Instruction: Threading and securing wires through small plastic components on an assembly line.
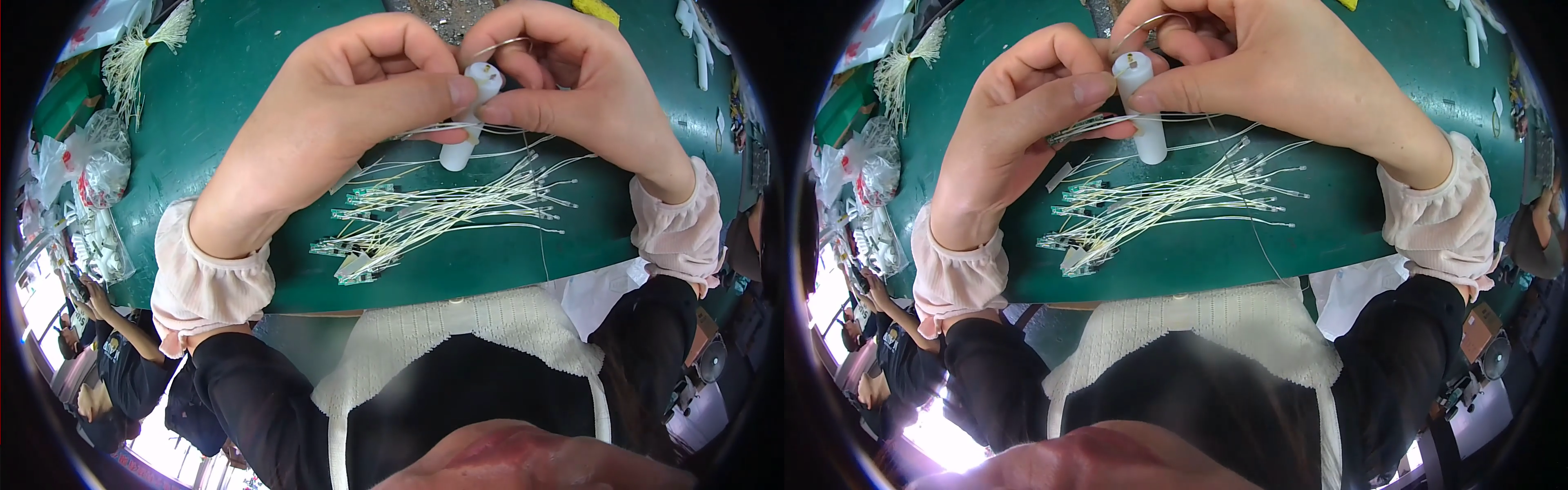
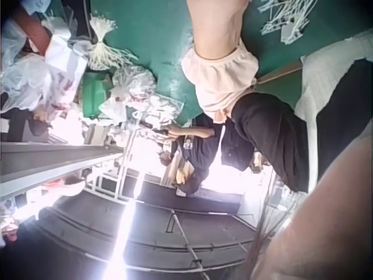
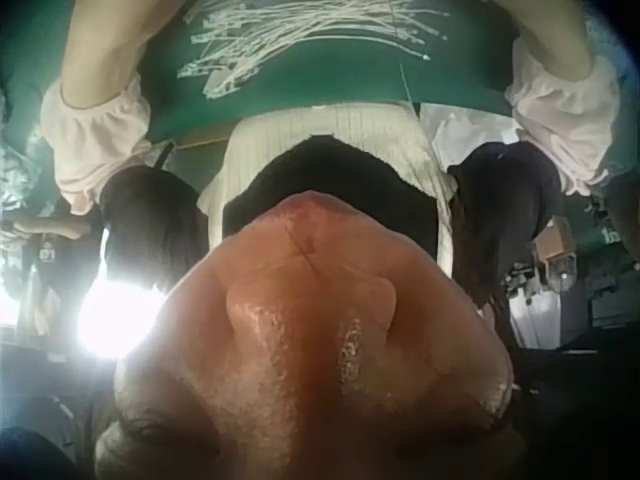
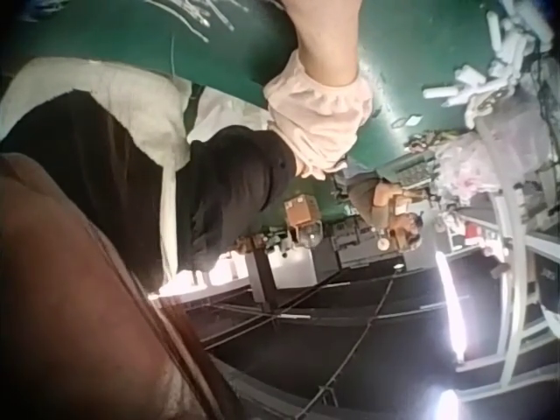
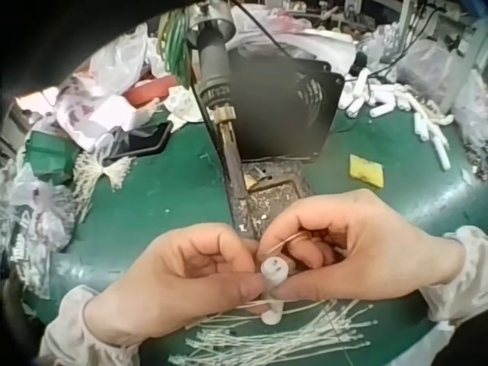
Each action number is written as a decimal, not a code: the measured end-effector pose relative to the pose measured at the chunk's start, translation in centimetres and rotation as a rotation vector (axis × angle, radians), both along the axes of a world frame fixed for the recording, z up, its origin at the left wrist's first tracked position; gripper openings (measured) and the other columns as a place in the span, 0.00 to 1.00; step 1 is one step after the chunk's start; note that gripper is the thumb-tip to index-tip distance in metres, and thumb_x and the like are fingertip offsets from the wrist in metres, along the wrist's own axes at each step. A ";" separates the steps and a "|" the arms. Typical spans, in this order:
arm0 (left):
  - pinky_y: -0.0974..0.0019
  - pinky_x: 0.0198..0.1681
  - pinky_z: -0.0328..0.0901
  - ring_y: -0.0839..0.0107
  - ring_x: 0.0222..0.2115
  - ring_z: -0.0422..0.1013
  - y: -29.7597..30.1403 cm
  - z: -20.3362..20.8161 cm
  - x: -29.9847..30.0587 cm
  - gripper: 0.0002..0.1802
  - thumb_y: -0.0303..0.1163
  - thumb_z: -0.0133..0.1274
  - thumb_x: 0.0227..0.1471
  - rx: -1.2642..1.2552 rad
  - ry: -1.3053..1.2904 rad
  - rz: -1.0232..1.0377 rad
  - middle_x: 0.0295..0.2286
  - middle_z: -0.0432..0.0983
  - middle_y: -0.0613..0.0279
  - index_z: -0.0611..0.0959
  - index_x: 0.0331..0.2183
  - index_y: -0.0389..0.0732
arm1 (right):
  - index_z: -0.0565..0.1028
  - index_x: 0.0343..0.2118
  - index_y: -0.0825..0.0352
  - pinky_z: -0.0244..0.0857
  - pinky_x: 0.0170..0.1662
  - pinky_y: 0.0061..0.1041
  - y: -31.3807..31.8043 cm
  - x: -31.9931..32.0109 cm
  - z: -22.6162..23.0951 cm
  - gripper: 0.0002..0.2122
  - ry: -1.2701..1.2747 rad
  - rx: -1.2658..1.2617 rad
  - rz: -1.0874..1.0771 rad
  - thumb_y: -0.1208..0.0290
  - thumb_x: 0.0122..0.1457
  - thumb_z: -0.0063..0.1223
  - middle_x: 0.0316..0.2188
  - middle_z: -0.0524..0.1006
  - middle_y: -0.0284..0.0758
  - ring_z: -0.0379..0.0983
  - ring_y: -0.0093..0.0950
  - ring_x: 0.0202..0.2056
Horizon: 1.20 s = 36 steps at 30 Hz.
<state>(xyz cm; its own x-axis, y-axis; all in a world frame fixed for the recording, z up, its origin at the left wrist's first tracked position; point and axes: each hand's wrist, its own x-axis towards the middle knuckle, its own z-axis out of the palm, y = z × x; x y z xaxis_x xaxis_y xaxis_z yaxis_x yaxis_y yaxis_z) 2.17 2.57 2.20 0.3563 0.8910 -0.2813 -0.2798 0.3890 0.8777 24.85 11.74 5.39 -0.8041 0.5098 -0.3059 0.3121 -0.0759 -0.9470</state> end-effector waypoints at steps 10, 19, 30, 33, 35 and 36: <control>0.66 0.48 0.75 0.69 0.42 0.78 4.0 -4.0 -0.6 0.02 0.20 0.53 0.62 1.003 -0.431 -0.264 0.47 0.78 0.48 0.76 0.35 0.34 | 0.73 0.41 0.70 0.63 0.29 0.11 0.0 0.8 0.0 0.06 0.036 0.234 -0.096 0.76 0.66 0.57 0.26 0.75 0.27 0.69 0.11 0.26; 0.65 0.46 0.75 0.68 0.39 0.78 1.9 1.5 0.5 0.03 0.23 0.52 0.63 -0.151 -0.027 0.170 0.44 0.80 0.47 0.76 0.35 0.34 | 0.66 0.42 0.68 0.60 0.22 0.11 0.2 0.8 0.1 0.08 0.054 0.056 -0.196 0.68 0.72 0.46 0.26 0.80 0.37 0.72 0.15 0.21; 0.64 0.46 0.76 0.67 0.39 0.79 6.2 -4.8 -0.1 0.02 0.24 0.53 0.62 0.633 -0.661 -0.204 0.42 0.80 0.51 0.78 0.35 0.36 | 0.65 0.43 0.67 0.58 0.21 0.10 0.3 -0.4 -0.9 0.07 0.096 0.046 -0.206 0.68 0.73 0.44 0.26 0.80 0.37 0.72 0.17 0.21; 0.64 0.46 0.76 0.68 0.39 0.79 2.5 1.3 0.2 0.02 0.24 0.52 0.62 -0.103 -0.158 0.207 0.42 0.80 0.51 0.78 0.35 0.36 | 0.65 0.43 0.67 0.58 0.20 0.10 0.1 -0.3 -1.2 0.07 0.157 0.056 -0.220 0.68 0.73 0.44 0.26 0.80 0.36 0.72 0.17 0.21; 0.65 0.46 0.76 0.68 0.39 0.79 4.7 -3.3 -0.5 0.02 0.24 0.52 0.62 0.273 -0.395 0.028 0.41 0.80 0.51 0.78 0.35 0.36 | 0.65 0.44 0.66 0.58 0.20 0.10 -1.4 -1.0 -0.2 0.07 0.109 -0.037 -0.318 0.68 0.73 0.44 0.26 0.80 0.35 0.72 0.16 0.20; 0.65 0.47 0.76 0.68 0.39 0.79 5.9 -3.7 0.2 0.02 0.24 0.52 0.62 0.646 -0.632 -0.190 0.41 0.80 0.52 0.78 0.35 0.36 | 0.65 0.44 0.66 0.58 0.20 0.10 -0.9 -0.6 -0.5 0.07 0.108 -0.035 -0.324 0.68 0.73 0.44 0.26 0.80 0.35 0.72 0.16 0.20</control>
